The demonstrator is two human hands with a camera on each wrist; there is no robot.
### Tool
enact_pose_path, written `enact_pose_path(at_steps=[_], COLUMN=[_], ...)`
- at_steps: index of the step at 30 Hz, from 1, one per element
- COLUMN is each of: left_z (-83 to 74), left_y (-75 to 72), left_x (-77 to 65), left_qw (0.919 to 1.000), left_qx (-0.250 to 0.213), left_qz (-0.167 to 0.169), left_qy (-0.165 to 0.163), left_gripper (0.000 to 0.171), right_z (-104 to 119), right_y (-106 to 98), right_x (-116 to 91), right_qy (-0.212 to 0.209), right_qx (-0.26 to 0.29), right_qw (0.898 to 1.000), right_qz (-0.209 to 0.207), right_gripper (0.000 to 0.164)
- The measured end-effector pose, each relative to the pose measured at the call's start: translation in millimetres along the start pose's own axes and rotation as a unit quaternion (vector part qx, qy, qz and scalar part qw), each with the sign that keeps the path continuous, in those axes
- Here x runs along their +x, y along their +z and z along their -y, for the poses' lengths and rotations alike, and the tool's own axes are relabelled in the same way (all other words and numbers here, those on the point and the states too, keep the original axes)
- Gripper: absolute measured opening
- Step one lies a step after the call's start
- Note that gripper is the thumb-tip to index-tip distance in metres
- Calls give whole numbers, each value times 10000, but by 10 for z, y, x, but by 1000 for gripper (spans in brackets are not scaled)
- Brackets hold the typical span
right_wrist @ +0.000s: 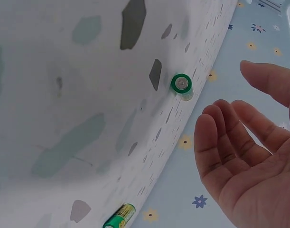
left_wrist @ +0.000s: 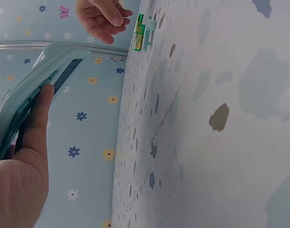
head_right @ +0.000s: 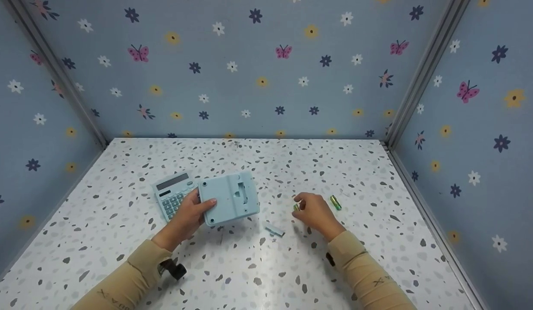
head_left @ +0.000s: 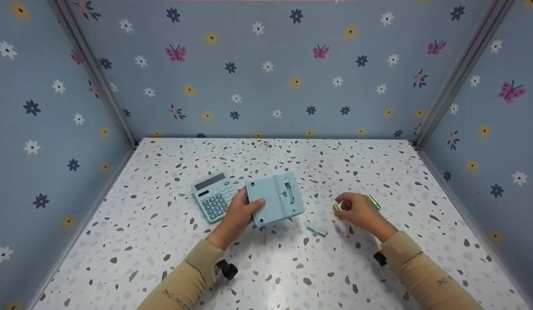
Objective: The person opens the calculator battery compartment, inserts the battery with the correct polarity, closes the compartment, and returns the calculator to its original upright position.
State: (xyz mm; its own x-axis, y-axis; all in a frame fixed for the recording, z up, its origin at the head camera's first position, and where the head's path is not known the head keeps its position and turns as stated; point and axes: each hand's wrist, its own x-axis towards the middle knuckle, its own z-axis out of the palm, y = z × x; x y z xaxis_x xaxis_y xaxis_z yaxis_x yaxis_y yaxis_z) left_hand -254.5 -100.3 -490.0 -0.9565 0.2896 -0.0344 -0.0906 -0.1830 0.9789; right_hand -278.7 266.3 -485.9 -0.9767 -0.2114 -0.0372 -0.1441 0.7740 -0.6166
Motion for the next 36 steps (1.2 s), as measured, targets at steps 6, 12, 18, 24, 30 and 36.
enact_pose_path(at_steps=[6, 12, 18, 24, 30, 36], left_z=[10, 20, 18, 18, 20, 5], left_y=[-11, -13, -13, 2, 10, 17], left_x=[5, 6, 11, 24, 14, -4], left_qw=[10000, 10000, 10000, 9999, 9998, 9998], left_qx=[8, -2, 54, 52, 114, 149], left_qz=[8, 34, -23, -100, -101, -60], left_qy=[43, 76, -15, -62, -95, -74], left_gripper=[57, 57, 56, 58, 60, 61], right_z=[-42, -82, -113, -127, -147, -133], right_y=[-7, -18, -21, -5, 45, 65], right_x=[38, 87, 113, 174, 219, 237], right_qy=[144, 302, 317, 521, 669, 683], right_qx=[1, 30, -41, -135, -266, -216], right_qw=[9998, 9991, 9988, 9974, 9958, 9957], right_qz=[141, 308, 380, 484, 558, 589], right_gripper=[40, 39, 40, 40, 42, 42])
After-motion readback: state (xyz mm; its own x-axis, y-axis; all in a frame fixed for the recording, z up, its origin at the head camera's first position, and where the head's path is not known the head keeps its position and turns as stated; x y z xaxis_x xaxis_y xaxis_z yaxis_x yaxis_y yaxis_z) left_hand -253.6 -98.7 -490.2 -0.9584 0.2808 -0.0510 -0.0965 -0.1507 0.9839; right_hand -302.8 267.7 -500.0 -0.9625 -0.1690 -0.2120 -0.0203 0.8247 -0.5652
